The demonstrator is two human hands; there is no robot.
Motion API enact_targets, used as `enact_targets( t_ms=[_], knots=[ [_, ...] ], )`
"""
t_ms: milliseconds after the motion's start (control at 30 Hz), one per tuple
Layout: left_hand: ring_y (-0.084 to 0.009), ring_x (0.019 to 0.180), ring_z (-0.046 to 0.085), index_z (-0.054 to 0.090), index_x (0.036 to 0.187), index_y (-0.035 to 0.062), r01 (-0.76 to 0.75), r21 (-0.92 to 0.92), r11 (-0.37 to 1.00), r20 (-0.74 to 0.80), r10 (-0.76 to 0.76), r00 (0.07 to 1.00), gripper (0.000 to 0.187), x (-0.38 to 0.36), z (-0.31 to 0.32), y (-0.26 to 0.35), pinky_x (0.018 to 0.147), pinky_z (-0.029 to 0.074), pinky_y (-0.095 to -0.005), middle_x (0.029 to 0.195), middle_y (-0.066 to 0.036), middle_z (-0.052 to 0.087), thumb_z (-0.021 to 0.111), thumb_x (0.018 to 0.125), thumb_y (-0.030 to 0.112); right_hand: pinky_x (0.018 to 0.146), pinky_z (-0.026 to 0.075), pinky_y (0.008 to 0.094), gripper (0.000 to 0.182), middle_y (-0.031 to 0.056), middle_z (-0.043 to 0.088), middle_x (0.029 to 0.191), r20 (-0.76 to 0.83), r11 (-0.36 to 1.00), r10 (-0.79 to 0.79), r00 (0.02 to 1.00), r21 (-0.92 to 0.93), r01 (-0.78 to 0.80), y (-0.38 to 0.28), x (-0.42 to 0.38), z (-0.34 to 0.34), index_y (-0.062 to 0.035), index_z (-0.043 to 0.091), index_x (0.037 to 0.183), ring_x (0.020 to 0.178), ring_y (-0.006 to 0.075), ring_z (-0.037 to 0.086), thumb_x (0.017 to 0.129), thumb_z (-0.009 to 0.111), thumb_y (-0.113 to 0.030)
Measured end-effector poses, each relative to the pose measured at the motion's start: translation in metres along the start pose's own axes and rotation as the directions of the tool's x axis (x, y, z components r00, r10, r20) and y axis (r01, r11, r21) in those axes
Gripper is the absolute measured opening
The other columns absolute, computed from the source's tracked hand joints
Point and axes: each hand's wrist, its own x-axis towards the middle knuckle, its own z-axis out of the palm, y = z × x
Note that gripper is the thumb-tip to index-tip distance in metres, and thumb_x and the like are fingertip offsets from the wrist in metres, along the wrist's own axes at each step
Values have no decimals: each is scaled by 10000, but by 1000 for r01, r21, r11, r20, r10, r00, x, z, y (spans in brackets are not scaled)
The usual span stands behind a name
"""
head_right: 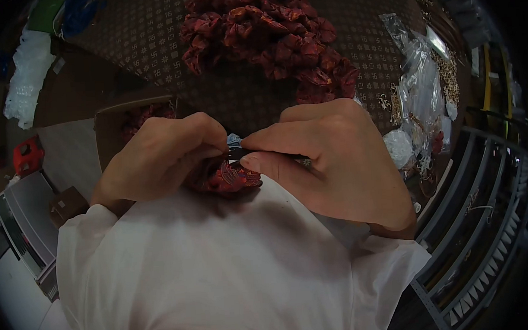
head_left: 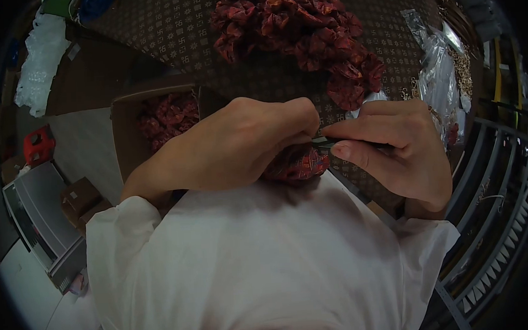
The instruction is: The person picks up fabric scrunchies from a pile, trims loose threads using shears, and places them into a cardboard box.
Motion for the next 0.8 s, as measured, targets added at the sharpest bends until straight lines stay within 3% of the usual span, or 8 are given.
enact_targets(
  t_ms=[300,367,500,600,667,767,800],
  knots=[
    [-279,677,587,511,867,8,5,-34,999,3,-5,1000,121,-1,1,-1,582,461,-307,792,-105,574,568,780,-54,416,306,284,173,65,493,524,14,1000,-15,1000,-8,15,-2,2,0,-12,686,849,455,156,459,693,697,-87],
    [-280,676,585,508,870,9,-14,-43,999,-2,14,1000,122,0,1,-2,582,459,-307,786,-104,571,560,783,-59,416,395,305,119,81,581,586,16,999,19,1000,-40,-19,-3,3,-1,-31,676,776,478,218,541,689,704,-106],
    [-278,675,586,504,865,5,-5,-46,999,-5,5,1000,114,1,1,-3,580,457,-306,779,-106,568,551,787,-63,421,391,290,131,94,580,589,25,999,37,999,-11,-36,3,1,-2,-27,676,773,482,200,543,687,712,-120],
    [-270,666,589,499,862,6,-14,-58,998,-53,11,999,106,0,1,-7,578,457,-304,771,-105,564,540,795,-66,461,380,252,218,83,598,655,-5,985,107,994,138,-105,13,-4,1,-8,661,843,538,140,548,702,726,-161],
    [-256,643,587,488,879,5,-49,-47,998,-133,43,990,106,0,4,-8,574,455,-296,754,-108,560,525,811,-68,515,368,221,304,49,584,715,-169,790,337,926,586,-180,15,-13,19,12,628,906,618,79,526,707,743,-186],
    [-238,640,582,475,909,2,-17,28,999,-213,23,977,110,2,8,-7,580,455,-290,742,-114,551,511,828,-63,555,370,199,329,7,557,743,-147,761,329,933,626,-170,8,-13,42,26,599,920,661,50,504,709,751,-175],
    [-238,640,582,475,909,2,-19,28,999,-212,25,977,110,3,9,-8,580,455,-290,742,-114,551,511,828,-63,558,377,188,237,-21,529,694,-192,849,321,928,493,-192,6,-8,52,17,601,858,644,32,485,720,737,-118]
  ],
)
